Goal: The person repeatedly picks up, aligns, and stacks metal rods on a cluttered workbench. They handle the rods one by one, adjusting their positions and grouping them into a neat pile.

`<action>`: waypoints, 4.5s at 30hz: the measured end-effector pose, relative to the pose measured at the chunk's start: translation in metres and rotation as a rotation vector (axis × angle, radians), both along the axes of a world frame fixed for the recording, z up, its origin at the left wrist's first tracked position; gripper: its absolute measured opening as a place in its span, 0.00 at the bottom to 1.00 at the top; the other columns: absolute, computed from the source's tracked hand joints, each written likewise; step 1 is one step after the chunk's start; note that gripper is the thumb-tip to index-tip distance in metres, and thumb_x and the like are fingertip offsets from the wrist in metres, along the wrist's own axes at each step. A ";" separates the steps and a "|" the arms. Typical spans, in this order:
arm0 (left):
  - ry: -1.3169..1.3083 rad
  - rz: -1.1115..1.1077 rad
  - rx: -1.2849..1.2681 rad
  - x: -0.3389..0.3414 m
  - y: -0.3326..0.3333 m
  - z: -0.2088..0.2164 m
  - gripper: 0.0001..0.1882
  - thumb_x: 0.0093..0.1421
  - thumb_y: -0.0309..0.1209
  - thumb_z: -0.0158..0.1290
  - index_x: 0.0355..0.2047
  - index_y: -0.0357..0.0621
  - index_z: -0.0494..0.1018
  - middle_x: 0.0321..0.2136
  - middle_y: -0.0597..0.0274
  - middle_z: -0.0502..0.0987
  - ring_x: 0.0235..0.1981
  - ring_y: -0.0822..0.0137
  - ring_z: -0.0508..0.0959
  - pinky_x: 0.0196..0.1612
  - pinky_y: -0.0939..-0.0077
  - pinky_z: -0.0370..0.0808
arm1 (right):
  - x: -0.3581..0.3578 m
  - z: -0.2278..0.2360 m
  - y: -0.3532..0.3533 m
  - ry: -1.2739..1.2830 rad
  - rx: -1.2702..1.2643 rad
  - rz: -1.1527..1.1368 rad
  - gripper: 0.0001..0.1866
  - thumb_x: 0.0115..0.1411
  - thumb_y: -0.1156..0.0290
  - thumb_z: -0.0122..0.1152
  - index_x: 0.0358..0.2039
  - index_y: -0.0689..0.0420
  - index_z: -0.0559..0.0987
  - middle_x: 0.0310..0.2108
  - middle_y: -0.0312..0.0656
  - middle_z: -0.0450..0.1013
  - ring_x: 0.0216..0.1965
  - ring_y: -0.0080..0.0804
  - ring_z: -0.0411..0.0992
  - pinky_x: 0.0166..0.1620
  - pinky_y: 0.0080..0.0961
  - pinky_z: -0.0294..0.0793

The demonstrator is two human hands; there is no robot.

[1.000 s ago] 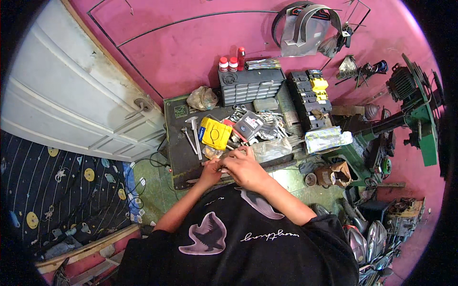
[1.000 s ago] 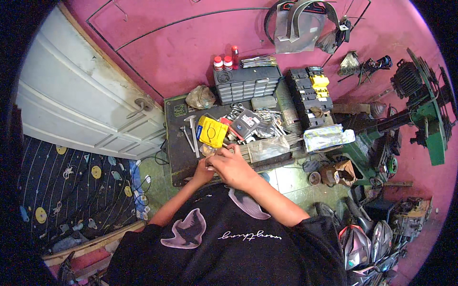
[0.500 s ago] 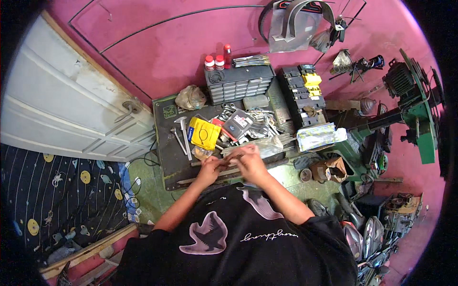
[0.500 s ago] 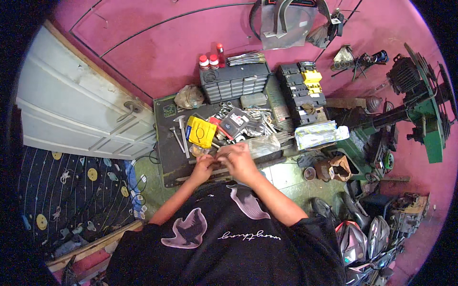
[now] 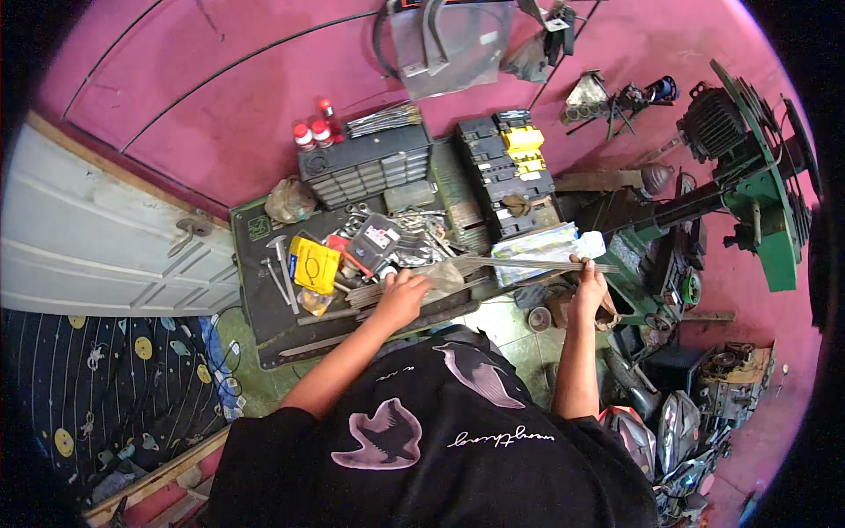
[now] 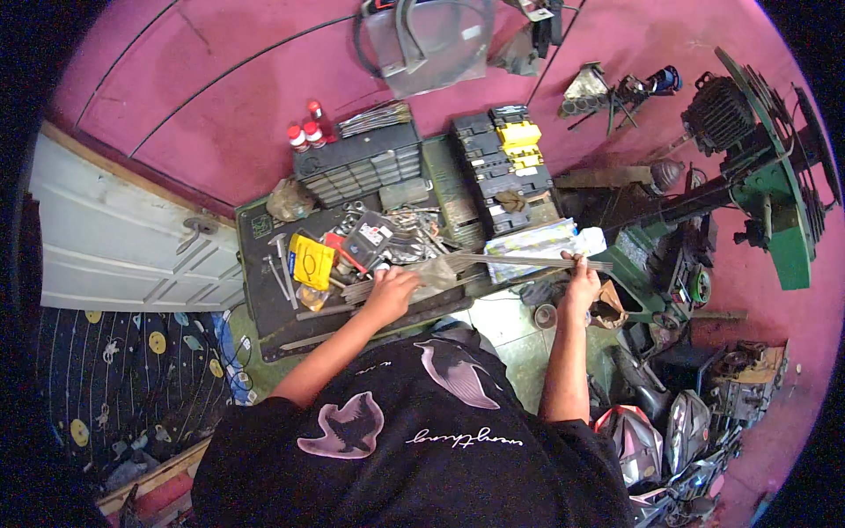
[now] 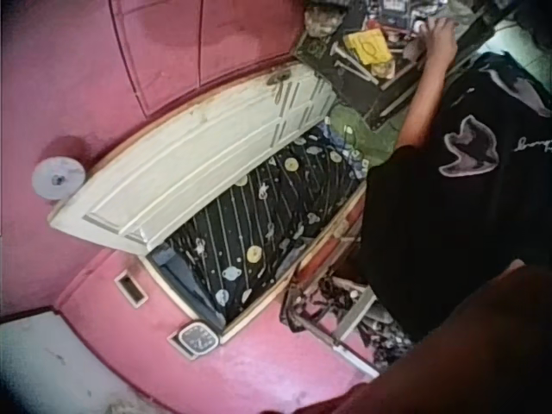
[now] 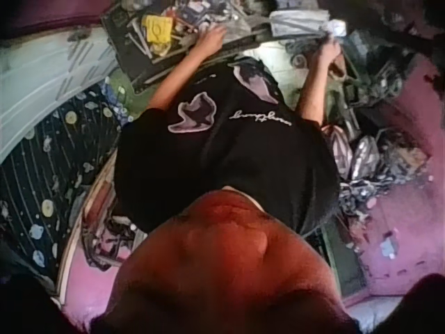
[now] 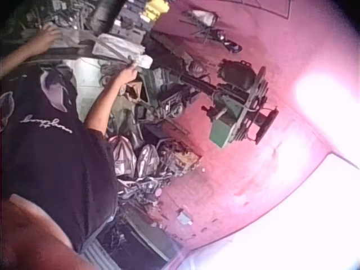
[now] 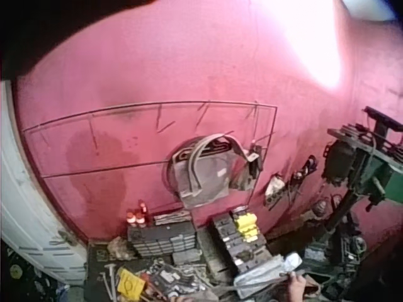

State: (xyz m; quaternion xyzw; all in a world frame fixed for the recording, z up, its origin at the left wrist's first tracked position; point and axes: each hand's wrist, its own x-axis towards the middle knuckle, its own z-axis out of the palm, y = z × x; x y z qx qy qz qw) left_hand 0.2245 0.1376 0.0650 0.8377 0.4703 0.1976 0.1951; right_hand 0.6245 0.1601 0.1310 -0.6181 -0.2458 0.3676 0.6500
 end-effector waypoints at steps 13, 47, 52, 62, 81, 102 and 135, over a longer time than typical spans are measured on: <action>0.468 -0.078 0.185 0.070 0.053 -0.011 0.08 0.54 0.30 0.52 0.33 0.53 0.80 0.41 0.65 0.73 0.48 0.62 0.69 0.47 0.54 0.62 | -0.019 -0.096 0.035 -0.008 -0.151 0.187 0.13 0.71 0.68 0.49 0.39 0.63 0.79 0.37 0.44 0.80 0.38 0.28 0.73 0.48 0.29 0.70; 0.106 0.729 -0.095 -0.128 -0.099 -0.020 0.17 0.54 0.35 0.60 0.45 0.51 0.77 0.43 0.63 0.78 0.50 0.57 0.73 0.49 0.55 0.63 | -0.187 -0.136 0.021 -0.393 -0.566 0.092 0.28 0.64 0.52 0.56 0.28 0.71 0.81 0.27 0.56 0.78 0.28 0.48 0.75 0.40 0.41 0.72; 0.307 0.706 -0.357 -0.191 -0.140 -0.039 0.14 0.53 0.36 0.61 0.41 0.54 0.80 0.40 0.64 0.79 0.47 0.59 0.73 0.47 0.54 0.63 | -0.255 -0.142 -0.018 -0.678 -0.148 0.349 0.15 0.65 0.60 0.57 0.35 0.62 0.74 0.24 0.43 0.72 0.28 0.35 0.70 0.37 0.35 0.72; 0.387 0.358 -0.342 -0.219 -0.135 -0.068 0.07 0.55 0.32 0.53 0.30 0.49 0.80 0.35 0.61 0.80 0.44 0.58 0.76 0.48 0.45 0.64 | -0.387 -0.138 -0.068 -1.391 0.135 1.666 0.16 0.61 0.66 0.52 0.48 0.51 0.79 0.43 0.44 0.78 0.47 0.41 0.76 0.50 0.42 0.74; 0.307 0.253 -0.110 -0.228 -0.139 -0.065 0.05 0.52 0.32 0.57 0.30 0.49 0.77 0.32 0.63 0.77 0.41 0.59 0.74 0.43 0.51 0.62 | -0.404 -0.128 -0.092 -1.800 0.301 1.410 0.09 0.57 0.64 0.53 0.33 0.50 0.81 0.33 0.33 0.77 0.46 0.33 0.69 0.48 0.37 0.63; 0.313 0.235 -0.048 -0.229 -0.141 -0.073 0.06 0.50 0.33 0.57 0.29 0.48 0.77 0.33 0.63 0.77 0.42 0.58 0.73 0.44 0.51 0.60 | -0.409 -0.134 -0.090 -1.827 0.400 1.403 0.10 0.58 0.66 0.53 0.36 0.51 0.81 0.35 0.34 0.77 0.47 0.32 0.69 0.51 0.44 0.61; 0.356 0.283 -0.040 -0.233 -0.148 -0.070 0.04 0.51 0.34 0.57 0.24 0.52 0.80 0.28 0.66 0.76 0.40 0.63 0.72 0.44 0.51 0.59 | -0.419 -0.134 -0.094 -1.761 0.059 1.457 0.11 0.60 0.65 0.51 0.38 0.49 0.81 0.41 0.38 0.76 0.51 0.35 0.68 0.55 0.51 0.59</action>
